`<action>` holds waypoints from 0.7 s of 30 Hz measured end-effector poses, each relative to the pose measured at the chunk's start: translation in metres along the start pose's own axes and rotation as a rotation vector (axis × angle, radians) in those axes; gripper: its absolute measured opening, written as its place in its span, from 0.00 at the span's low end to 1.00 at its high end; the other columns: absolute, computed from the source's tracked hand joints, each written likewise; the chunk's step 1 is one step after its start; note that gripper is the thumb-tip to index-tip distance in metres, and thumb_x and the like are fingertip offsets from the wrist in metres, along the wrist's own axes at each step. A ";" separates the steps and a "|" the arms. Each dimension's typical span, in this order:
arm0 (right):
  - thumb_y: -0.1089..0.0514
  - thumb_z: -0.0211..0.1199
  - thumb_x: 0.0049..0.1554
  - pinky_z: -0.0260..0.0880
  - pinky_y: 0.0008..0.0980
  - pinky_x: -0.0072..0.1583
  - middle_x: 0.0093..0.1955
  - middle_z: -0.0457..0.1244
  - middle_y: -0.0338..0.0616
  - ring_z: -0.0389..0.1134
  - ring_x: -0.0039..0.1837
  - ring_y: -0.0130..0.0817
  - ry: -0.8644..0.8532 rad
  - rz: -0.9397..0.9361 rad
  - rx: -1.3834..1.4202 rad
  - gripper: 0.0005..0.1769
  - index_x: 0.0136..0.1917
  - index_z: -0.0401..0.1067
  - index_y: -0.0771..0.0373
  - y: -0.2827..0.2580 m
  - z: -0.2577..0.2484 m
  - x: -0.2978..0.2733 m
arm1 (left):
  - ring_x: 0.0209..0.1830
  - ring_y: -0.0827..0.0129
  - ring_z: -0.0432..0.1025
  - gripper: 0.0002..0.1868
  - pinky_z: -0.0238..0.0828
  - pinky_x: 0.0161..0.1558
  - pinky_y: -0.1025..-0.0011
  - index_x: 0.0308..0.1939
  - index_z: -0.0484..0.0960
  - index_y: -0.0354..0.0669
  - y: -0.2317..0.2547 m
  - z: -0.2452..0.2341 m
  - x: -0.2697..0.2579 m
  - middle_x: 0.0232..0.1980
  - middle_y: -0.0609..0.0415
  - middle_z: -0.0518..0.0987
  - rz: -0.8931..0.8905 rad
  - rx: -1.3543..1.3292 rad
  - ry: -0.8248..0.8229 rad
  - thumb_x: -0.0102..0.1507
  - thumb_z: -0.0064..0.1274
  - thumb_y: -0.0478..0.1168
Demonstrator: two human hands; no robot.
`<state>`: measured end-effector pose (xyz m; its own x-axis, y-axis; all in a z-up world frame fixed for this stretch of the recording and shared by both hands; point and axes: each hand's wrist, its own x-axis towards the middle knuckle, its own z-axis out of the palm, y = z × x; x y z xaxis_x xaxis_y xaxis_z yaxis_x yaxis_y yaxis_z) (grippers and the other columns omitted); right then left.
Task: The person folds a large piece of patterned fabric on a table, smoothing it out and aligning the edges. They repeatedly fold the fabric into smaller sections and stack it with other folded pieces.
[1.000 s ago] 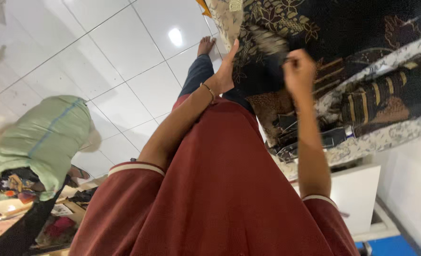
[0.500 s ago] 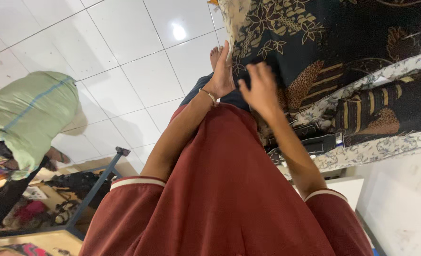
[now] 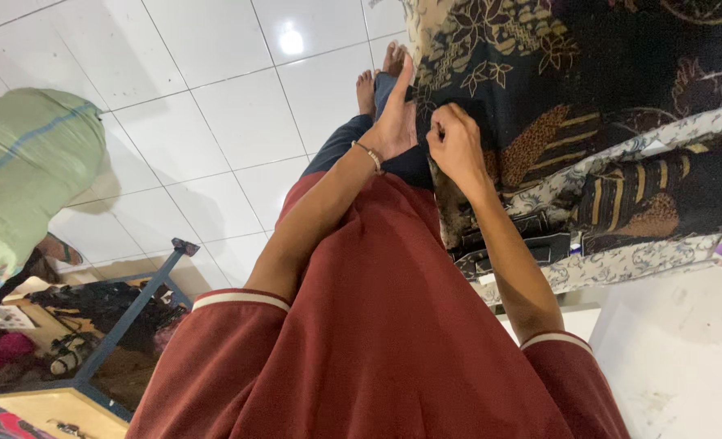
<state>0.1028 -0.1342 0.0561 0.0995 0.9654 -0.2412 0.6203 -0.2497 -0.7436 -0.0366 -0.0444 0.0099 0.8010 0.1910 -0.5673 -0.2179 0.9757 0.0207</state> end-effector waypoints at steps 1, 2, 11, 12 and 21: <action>0.71 0.62 0.56 0.66 0.43 0.44 0.42 0.60 0.53 0.65 0.41 0.47 0.017 0.011 0.024 0.04 0.45 0.67 0.73 -0.002 -0.002 0.004 | 0.66 0.64 0.69 0.54 0.69 0.65 0.63 0.73 0.69 0.44 0.005 0.001 0.001 0.70 0.58 0.74 0.012 0.026 -0.001 0.57 0.43 0.80; 0.70 0.62 0.57 0.68 0.43 0.45 0.44 0.61 0.53 0.66 0.43 0.46 0.027 0.031 0.051 0.04 0.46 0.68 0.73 -0.005 -0.003 0.000 | 0.66 0.65 0.69 0.54 0.69 0.65 0.63 0.74 0.69 0.44 0.002 0.001 -0.001 0.71 0.58 0.74 0.017 0.044 0.005 0.57 0.43 0.80; 0.67 0.66 0.59 0.69 0.47 0.57 0.55 0.59 0.58 0.63 0.59 0.55 0.025 -0.110 -0.393 0.11 0.53 0.69 0.75 -0.020 0.004 -0.007 | 0.39 0.65 0.58 0.64 0.56 0.39 0.67 0.73 0.57 0.24 -0.009 -0.012 0.006 0.48 0.51 0.63 -0.011 0.156 0.293 0.61 0.39 0.84; 0.68 0.65 0.61 0.69 0.47 0.58 0.55 0.59 0.57 0.64 0.60 0.54 -0.010 -0.094 -0.428 0.08 0.52 0.69 0.73 -0.018 0.005 -0.007 | 0.32 0.61 0.51 0.70 0.47 0.32 0.65 0.74 0.53 0.13 -0.010 -0.013 0.010 0.42 0.46 0.56 -0.030 0.211 0.351 0.65 0.38 0.86; 0.73 0.63 0.55 0.68 0.36 0.44 0.43 0.64 0.53 0.68 0.41 0.41 0.097 -0.074 0.047 0.06 0.47 0.69 0.72 0.001 -0.004 0.003 | 0.80 0.48 0.13 0.75 0.21 0.71 0.27 0.78 0.18 0.58 0.000 -0.005 0.007 0.81 0.44 0.17 0.013 0.282 0.258 0.44 0.37 0.89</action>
